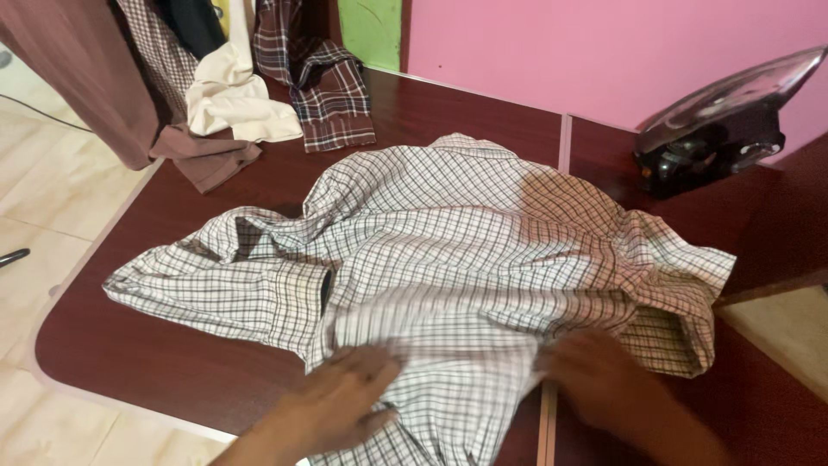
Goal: The person irons a checkered shirt on a wooden table. They use a black electric iron to smooth the fabric, moving it back and forth across the shirt's body and sleeves. The person adjusts the shirt's position on the table to reach different areas.
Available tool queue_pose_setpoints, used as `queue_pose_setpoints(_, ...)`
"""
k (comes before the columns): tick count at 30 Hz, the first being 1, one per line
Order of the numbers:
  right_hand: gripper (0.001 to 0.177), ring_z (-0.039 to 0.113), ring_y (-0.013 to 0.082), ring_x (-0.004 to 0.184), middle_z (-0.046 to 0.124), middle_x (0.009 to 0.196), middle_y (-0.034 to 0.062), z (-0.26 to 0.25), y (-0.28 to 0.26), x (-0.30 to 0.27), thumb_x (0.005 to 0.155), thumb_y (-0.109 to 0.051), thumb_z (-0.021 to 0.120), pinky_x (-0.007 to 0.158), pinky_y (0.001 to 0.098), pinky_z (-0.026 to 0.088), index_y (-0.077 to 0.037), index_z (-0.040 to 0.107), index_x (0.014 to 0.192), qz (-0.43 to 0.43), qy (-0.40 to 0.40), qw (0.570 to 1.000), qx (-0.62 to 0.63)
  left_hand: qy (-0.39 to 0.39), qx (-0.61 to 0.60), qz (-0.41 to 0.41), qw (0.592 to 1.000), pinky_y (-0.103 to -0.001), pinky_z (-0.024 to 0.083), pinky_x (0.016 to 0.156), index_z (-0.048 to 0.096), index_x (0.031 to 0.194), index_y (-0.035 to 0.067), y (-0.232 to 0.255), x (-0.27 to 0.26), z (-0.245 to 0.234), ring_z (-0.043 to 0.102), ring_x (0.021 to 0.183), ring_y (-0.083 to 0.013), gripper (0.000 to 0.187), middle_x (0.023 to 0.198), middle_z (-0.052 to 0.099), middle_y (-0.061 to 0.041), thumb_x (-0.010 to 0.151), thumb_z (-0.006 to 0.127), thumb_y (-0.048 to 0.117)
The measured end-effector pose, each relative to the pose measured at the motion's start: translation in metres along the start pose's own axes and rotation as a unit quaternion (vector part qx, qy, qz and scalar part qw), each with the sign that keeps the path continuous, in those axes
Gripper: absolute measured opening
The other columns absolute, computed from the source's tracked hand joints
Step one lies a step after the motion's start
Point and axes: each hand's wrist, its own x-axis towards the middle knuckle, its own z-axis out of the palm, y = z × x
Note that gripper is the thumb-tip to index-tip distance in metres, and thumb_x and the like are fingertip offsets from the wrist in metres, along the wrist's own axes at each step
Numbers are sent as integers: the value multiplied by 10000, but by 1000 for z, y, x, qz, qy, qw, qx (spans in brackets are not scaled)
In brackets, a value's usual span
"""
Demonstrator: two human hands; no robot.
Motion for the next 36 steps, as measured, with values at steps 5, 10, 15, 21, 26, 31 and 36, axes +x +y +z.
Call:
queue_pose_setpoints(5, 206, 692, 255, 1023, 740, 1040, 82, -63, 55, -71, 784, -58, 657, 921, 431, 538, -128, 728, 964, 171, 28, 983, -59, -44, -11, -99, 994, -464, 566, 902, 639, 1255, 61, -9, -15, -40, 731, 899, -311, 446, 1103, 722, -163, 917, 626, 352)
queue_pose_setpoints(10, 164, 716, 245, 996, 740, 1034, 83, -80, 83, -138, 821, -88, 672, 912, 416, 567, -124, 721, 973, 386, 46, 921, -16, 101, -23, -37, 994, -439, 591, 798, 692, 1019, 28, 4, -16, -52, 712, 967, -337, 369, 1065, 740, -170, 870, 680, 365)
queue_pose_setpoints(15, 186, 721, 250, 978, 730, 1036, 93, -58, 55, -137, 823, -130, 701, 888, 428, 584, -107, 710, 1008, 422, 84, 899, 85, 73, -47, 12, 996, -579, 428, 1024, 668, 1123, 9, 21, -1, -34, 650, 1103, -377, 479, 1142, 686, -212, 919, 686, 442)
queue_pose_setpoints(21, 246, 727, 256, 957, 719, 1038, 105, -39, 32, -124, 826, -180, 736, 860, 441, 605, -87, 696, 1050, 402, 94, 893, 180, -16, -78, 51, 996, -628, 291, 1103, 458, 1412, -68, 37, 20, -31, 422, 1364, -474, 766, 1451, 454, -333, 981, 643, 538)
queue_pose_setpoints(26, 309, 731, 261, 940, 710, 1040, 116, -23, 21, -128, 828, -222, 765, 837, 453, 622, -70, 684, 1085, 399, 107, 878, 244, -4, -13, -13, 1000, -537, 326, 1141, 370, 1498, 29, 30, 18, -21, 416, 1351, -336, 868, 1435, 447, -204, 925, 534, 660)
queue_pose_setpoints(31, 377, 736, 266, 922, 700, 1042, 126, -31, 32, -161, 830, -263, 793, 814, 465, 639, -53, 673, 1120, 396, 129, 858, 300, 4, -40, -46, 998, -584, 327, 1063, 372, 1512, 17, 7, 4, -6, 419, 1297, -354, 860, 1364, 462, -198, 940, 613, 612)
queue_pose_setpoints(36, 367, 733, 258, 906, 715, 1020, 108, -63, 41, -140, 857, -303, 778, 814, 452, 651, -76, 677, 1127, 452, 85, 866, 195, -41, -45, -51, 997, -557, 411, 1025, 402, 1468, -3, 3, 15, -27, 463, 1291, -376, 812, 1368, 469, -210, 929, 647, 554)
